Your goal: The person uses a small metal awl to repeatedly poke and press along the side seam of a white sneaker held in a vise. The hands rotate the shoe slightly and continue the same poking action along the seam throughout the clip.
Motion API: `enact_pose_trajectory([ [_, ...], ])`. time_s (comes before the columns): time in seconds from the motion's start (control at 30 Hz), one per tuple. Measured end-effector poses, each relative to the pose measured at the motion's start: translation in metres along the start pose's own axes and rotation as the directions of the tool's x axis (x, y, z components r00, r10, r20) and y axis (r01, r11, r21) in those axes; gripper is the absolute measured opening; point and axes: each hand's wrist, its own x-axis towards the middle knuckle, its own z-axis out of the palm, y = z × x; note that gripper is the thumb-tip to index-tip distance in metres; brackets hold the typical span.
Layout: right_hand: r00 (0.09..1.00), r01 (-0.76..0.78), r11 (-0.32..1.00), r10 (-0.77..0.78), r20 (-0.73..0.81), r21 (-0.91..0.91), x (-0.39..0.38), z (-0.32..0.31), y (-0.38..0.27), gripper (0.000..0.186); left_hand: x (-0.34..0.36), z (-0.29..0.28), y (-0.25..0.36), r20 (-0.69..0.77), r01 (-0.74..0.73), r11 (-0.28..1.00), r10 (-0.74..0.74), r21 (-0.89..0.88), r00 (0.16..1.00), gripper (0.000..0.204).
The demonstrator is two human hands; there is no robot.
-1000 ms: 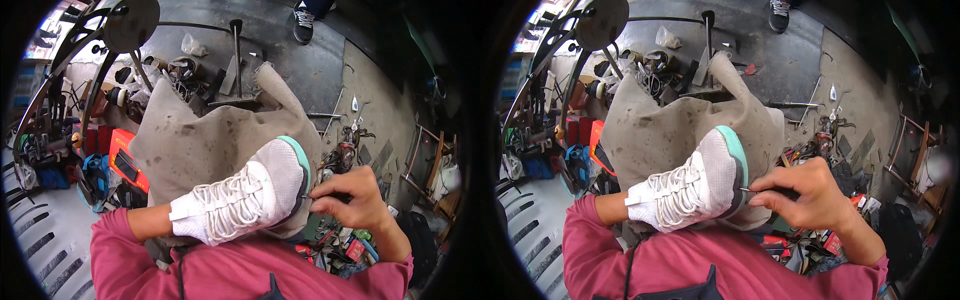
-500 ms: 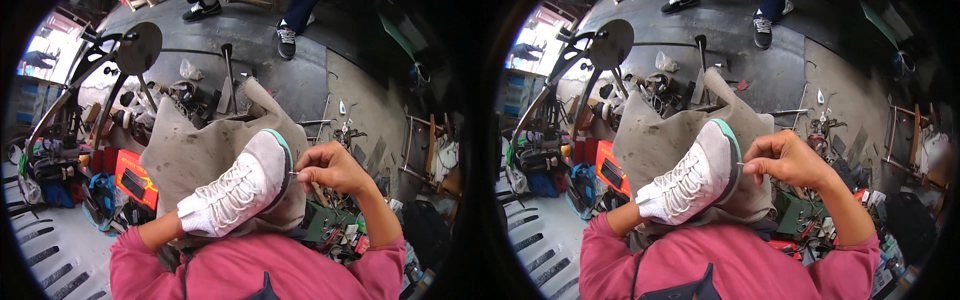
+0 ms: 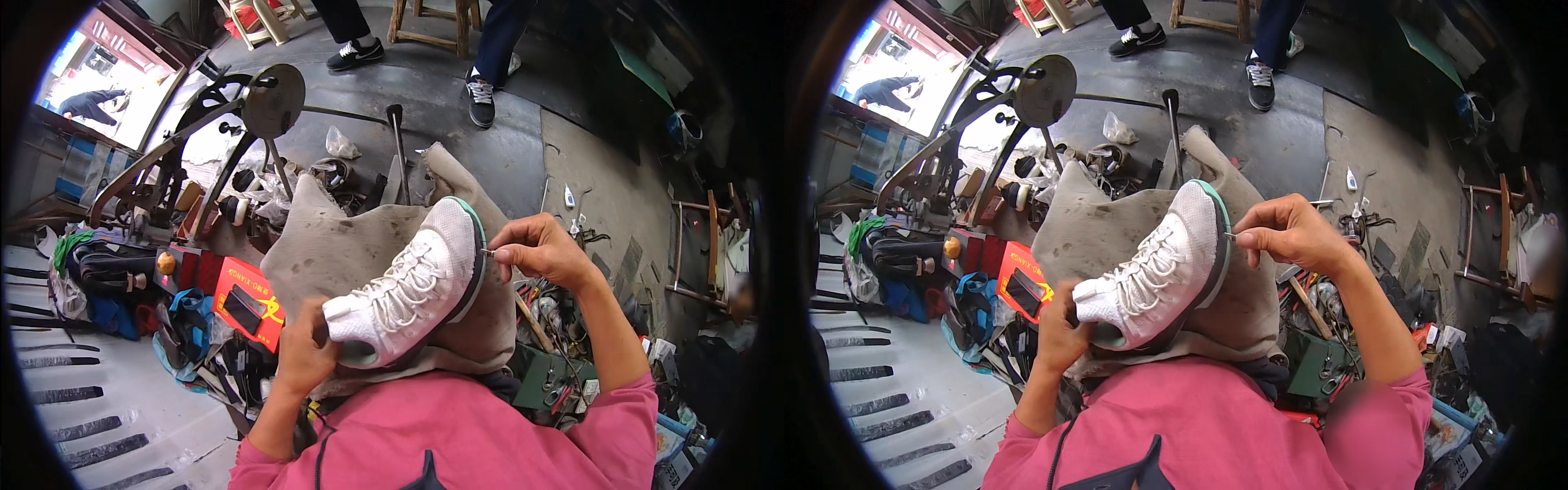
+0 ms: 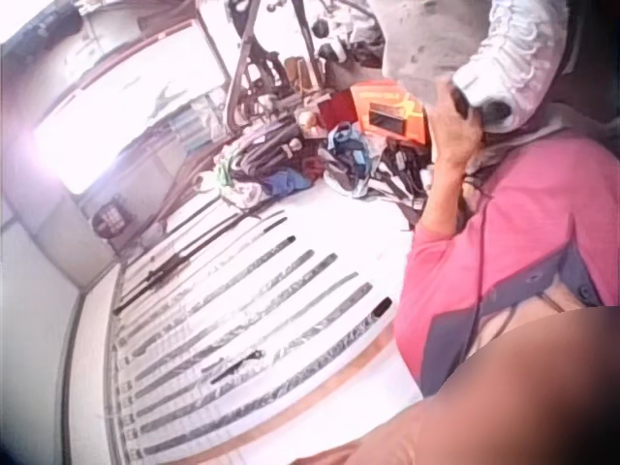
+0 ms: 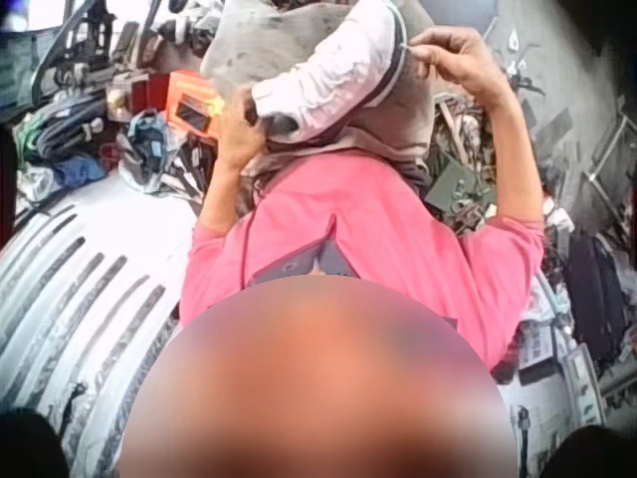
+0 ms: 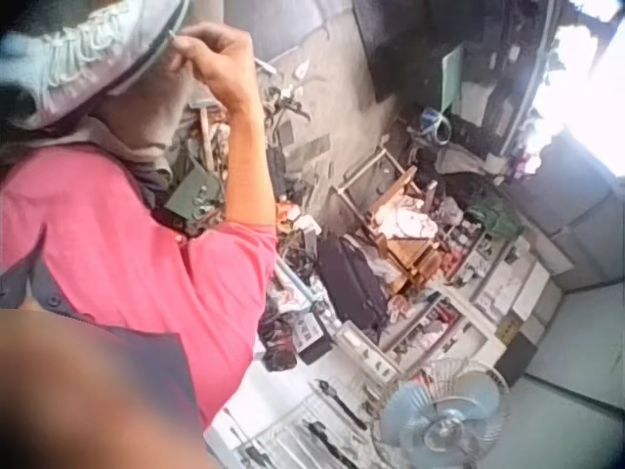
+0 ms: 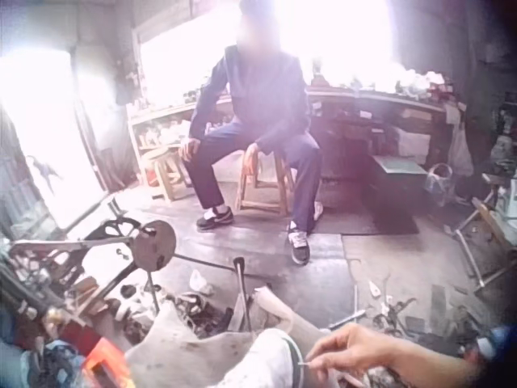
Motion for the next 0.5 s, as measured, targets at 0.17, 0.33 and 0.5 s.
enact_pose_trajectory([
  [0.17, 1.000, 0.030, 0.999, -0.030, 0.001, 0.021, -0.001, 0.003, 0.003, 0.019, -0.026, -0.026, 0.006, -0.004, 0.008, 1.000, -0.008, -0.020, 1.000, 0.005],
  [0.33, 0.999, 0.024, 0.997, -0.022, -0.026, 0.069, 0.000, 0.005, 0.012, 0.016, -0.048, -0.010, 0.015, 0.063, 0.035, 0.318, 0.078, -0.947, 0.995, 0.015],
  [0.5, 0.999, 0.054, 0.993, -0.053, -0.008, 0.106, -0.001, 0.001, 0.016, 0.015, -0.027, -0.002, 0.011, 0.247, 0.288, 0.774, -0.175, -0.564, 0.953, 0.021],
])
